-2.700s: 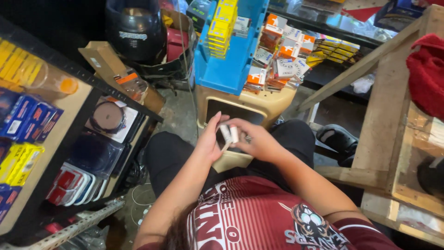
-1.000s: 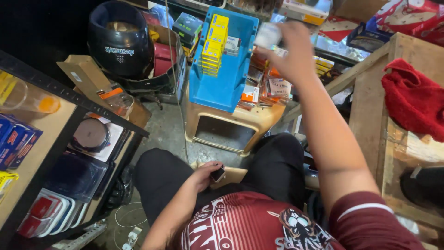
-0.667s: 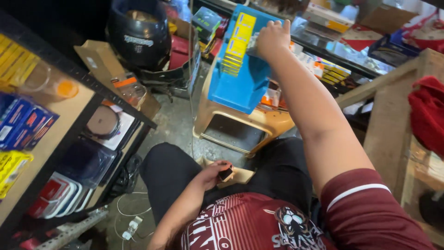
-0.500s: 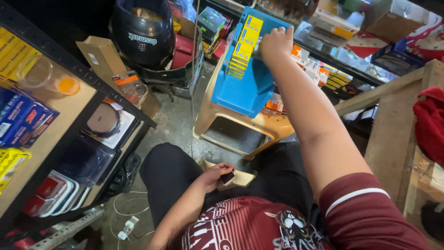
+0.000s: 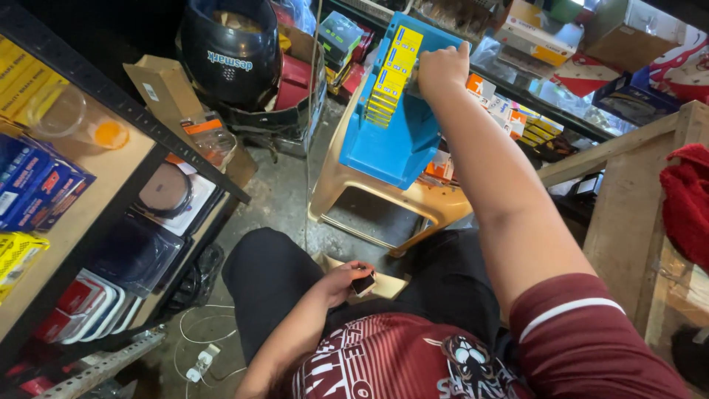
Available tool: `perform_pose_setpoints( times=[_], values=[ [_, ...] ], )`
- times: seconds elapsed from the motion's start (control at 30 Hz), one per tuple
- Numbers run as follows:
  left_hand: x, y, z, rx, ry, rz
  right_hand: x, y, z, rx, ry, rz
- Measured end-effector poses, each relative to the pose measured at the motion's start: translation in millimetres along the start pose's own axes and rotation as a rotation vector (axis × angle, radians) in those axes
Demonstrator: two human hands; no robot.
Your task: Organizing and checking spark plug boxes in a blue plastic bin within a storage area.
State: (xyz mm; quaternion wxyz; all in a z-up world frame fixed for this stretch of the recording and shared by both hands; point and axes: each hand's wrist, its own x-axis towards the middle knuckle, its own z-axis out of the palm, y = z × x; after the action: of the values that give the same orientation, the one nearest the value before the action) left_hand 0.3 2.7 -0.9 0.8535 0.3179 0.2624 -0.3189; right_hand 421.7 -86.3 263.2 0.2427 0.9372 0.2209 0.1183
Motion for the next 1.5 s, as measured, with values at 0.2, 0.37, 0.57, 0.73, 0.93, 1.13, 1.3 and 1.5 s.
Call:
perform_pose_setpoints(
  times=[0.2, 0.37, 0.57, 0.73, 0.93, 1.13, 1.3, 1.5],
  values=[
    [3.6, -1.3, -11.1, -0.033, -0.058, -0.015, -70.9, 79.6, -68.8, 0.493, 0.373, -0.014],
    [11.5, -3.5, -18.3, 0.081, -0.022, -0.059, -166.9, 147.1, -52.8, 0.694, 0.297, 0.119],
    [5.5, -2.3, -5.3, 0.103, 0.160, 0.024, -225.4, 147.0, 2.4, 0.813, -0.319, 0.162],
    [-6.5, 3.3, -3.8, 0.171, 0.188, 0.011, -238.3, 118.0, 47.9, 0.971, -0.370, 0.232],
    [-18.8, 7.8, 3.3, 0.186, 0.210, 0.029, -261.5, 108.7, 81.3, 1.220, -0.065, 0.335],
    [-21.7, 11.3, 6.4, 0.214, 0.191, 0.005, -292.9, 114.1, 105.2, 1.545, 0.070, 0.628],
    [-16.8, 10.1, 1.2, 0.233, 0.182, -0.002, -317.6, 115.2, 54.7, 2.350, 0.031, 0.510],
    [-19.0, 8.9, 5.0, 0.221, 0.193, 0.009, -303.3, 107.5, 14.1, 2.584, -0.076, 0.074]
  ],
)
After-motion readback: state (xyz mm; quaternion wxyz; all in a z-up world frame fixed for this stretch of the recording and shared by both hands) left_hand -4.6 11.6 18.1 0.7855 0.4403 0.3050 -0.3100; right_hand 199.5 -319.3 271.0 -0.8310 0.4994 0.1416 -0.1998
